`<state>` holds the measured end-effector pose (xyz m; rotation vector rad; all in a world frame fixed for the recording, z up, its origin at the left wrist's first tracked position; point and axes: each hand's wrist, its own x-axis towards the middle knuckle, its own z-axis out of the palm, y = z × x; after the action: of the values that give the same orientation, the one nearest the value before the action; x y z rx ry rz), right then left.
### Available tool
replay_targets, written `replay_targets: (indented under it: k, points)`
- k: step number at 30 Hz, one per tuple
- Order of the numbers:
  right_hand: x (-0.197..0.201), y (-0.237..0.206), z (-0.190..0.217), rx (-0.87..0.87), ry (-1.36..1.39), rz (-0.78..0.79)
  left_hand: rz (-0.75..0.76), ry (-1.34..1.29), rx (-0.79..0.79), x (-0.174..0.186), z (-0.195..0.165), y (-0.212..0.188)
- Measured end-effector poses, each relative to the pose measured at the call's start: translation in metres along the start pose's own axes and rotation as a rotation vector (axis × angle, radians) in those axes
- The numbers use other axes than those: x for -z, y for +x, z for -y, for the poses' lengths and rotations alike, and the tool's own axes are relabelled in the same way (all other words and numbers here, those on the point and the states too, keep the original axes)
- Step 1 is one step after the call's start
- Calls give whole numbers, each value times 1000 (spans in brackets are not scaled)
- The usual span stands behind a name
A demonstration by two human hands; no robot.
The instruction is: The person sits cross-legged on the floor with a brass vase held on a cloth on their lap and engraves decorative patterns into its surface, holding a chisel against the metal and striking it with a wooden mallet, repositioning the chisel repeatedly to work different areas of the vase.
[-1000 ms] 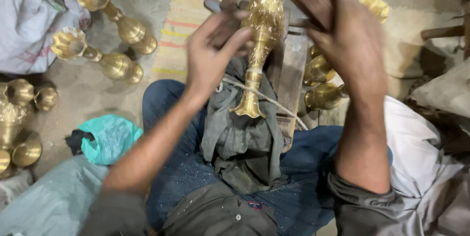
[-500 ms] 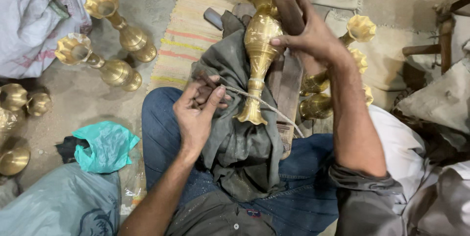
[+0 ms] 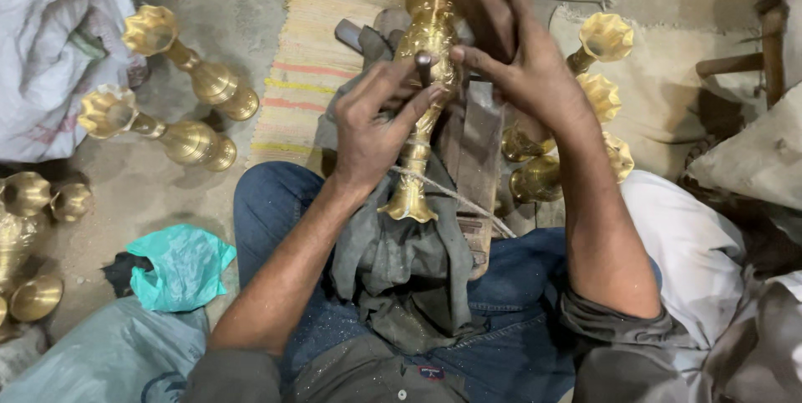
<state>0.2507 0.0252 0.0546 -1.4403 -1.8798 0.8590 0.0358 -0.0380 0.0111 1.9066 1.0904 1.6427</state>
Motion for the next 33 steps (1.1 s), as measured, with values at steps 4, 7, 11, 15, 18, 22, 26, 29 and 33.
replay_targets:
  k: [4, 7, 11, 15, 18, 22, 26, 29, 33]
  points:
    - [16, -10, 11, 411, -536, -253, 0, -16, -10, -3, 7, -5]
    - [33, -32, 20, 614, -768, -385, 35, 11, -9, -3, 17, -4]
    - [41, -53, 27, 651, -1070, -573, 114, 40, -33, -3, 28, -1]
    - [44, -61, 30, 593, -1107, -597, 125, -1, -61, 1, 28, -1]
    - [45, -62, 30, 632, -1122, -620, 151, -2, -80, 5, 24, 1]
    - [42, -57, 29, 484, -342, -457, 171, -34, -77, 6, 18, 5]
    - [41, -59, 29, 484, -353, -370, 169, 17, 32, 7, 13, 5]
    - [42, -63, 31, 489, -872, -436, 162, 19, -35, 7, 13, 5]
    - [37, -61, 35, 504, -647, -403, 141, -14, -54, 6, 16, 4]
